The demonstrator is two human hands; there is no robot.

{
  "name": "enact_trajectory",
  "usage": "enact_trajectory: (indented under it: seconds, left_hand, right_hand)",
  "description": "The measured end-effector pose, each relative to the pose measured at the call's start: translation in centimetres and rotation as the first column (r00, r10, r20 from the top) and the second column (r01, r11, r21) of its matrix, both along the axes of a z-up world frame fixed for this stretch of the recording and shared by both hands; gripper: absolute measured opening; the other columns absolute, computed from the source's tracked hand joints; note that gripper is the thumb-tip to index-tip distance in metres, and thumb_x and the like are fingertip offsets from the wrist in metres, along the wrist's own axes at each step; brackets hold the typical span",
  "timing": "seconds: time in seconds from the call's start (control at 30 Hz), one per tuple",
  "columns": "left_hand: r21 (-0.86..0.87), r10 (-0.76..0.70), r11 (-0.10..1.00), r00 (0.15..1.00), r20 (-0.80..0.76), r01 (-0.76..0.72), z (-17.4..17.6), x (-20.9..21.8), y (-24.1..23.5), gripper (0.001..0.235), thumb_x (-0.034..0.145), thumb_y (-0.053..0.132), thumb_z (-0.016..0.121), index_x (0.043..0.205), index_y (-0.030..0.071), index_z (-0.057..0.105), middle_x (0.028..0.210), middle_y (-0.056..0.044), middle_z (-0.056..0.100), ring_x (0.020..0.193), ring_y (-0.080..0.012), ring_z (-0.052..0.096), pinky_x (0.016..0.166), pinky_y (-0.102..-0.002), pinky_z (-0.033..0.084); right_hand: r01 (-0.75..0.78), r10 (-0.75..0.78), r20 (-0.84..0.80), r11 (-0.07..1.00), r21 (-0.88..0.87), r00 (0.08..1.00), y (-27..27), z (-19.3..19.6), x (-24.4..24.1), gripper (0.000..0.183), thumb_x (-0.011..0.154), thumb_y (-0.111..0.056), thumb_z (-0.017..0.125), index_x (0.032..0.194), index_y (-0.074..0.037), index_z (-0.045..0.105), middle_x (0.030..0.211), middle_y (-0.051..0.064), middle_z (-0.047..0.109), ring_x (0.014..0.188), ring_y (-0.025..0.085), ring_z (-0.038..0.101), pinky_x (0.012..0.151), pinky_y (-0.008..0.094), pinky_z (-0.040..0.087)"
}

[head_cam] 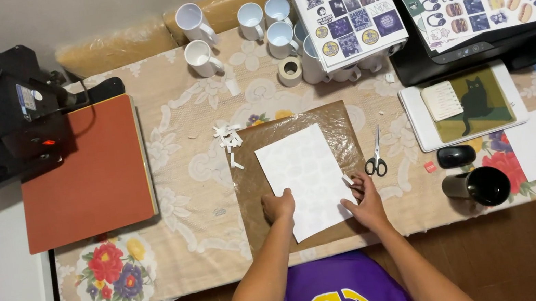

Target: Preparing vinyl designs by peeling and positioning them on a transfer sheet and adjusting the settings on a heat press machine.

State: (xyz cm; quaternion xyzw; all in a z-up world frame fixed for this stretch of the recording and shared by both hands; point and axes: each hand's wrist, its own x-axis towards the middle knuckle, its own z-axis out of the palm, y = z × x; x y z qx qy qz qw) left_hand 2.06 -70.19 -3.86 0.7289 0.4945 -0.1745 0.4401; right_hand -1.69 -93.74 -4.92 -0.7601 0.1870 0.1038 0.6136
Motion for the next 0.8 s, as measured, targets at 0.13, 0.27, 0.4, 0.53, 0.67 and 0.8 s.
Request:
enact_trajectory:
  seconds: [0.13,0.27,0.4,0.53,0.67,0.8]
  left_hand:
    - [0.041,-0.034,0.999,0.998,-0.046,0.035,1.6,-0.1,0.1,0.063,0.097,0.04,0.078,0.149,0.009,0.063,0.154,-0.017,0.057,0.152,-0.0431,0.052,0.121,-0.054,0.049]
    - [0.067,-0.06,0.996,0.996,-0.059,0.064,4.0,0.5,-0.3,0.059,0.098,0.036,0.077,0.148,0.005,0.066,0.154,-0.02,0.058,0.152,-0.0433,0.053,0.122,-0.054,0.05]
    - [0.06,-0.061,0.996,0.997,-0.036,0.063,4.2,1.1,-0.5,0.066,0.1,0.034,0.077,0.155,0.002,0.06,0.158,-0.023,0.054,0.154,-0.046,0.05,0.125,-0.056,0.047]
    - [0.028,-0.041,0.999,0.998,-0.039,0.042,0.7,1.7,-0.1,0.072,0.098,0.037,0.078,0.157,0.001,0.057,0.157,-0.023,0.057,0.155,-0.045,0.052,0.123,-0.056,0.047]
    - [0.041,-0.049,0.998,0.994,-0.093,0.053,0.6,2.2,-0.1,0.071,0.097,0.043,0.078,0.152,0.003,0.062,0.154,-0.02,0.057,0.151,-0.0442,0.051,0.121,-0.056,0.046]
    - [-0.002,0.047,0.999,0.996,-0.079,-0.047,4.3,2.3,-0.7,0.071,0.097,0.039,0.077,0.153,0.001,0.061,0.159,-0.023,0.057,0.155,-0.0459,0.046,0.124,-0.057,0.041]
  right_hand:
    - [-0.056,0.056,0.004,0.998,-0.028,0.998,0.0,0.6,-0.1,0.105,0.081,0.005,0.092,0.17,0.003,0.037,0.153,0.029,0.054,0.146,0.046,0.062,0.126,0.052,0.056]
    - [-0.059,0.059,0.004,0.997,-0.047,0.998,-0.4,-0.5,0.1,0.105,0.081,0.003,0.093,0.17,0.001,0.038,0.154,0.029,0.053,0.147,0.044,0.062,0.122,0.049,0.059]
    - [-0.037,0.038,0.001,0.997,-0.062,0.999,-0.7,0.4,0.5,0.108,0.081,0.003,0.092,0.172,0.002,0.035,0.159,0.031,0.046,0.151,0.046,0.057,0.12,0.049,0.061]
    - [-0.058,0.057,-0.017,0.997,-0.052,0.998,-0.7,1.5,0.7,0.113,0.08,0.005,0.093,0.174,0.002,0.031,0.16,0.03,0.042,0.154,0.046,0.055,0.119,0.05,0.063]
    - [-0.087,0.086,-0.024,0.995,-0.05,0.996,-0.8,1.8,0.9,0.113,0.08,0.004,0.092,0.174,0.001,0.03,0.162,0.03,0.039,0.154,0.045,0.055,0.12,0.05,0.062]
    - [-0.134,0.132,-0.034,0.988,-0.074,0.991,-0.9,2.1,1.0,0.115,0.08,0.003,0.092,0.175,0.0,0.028,0.163,0.03,0.037,0.155,0.045,0.054,0.121,0.05,0.062]
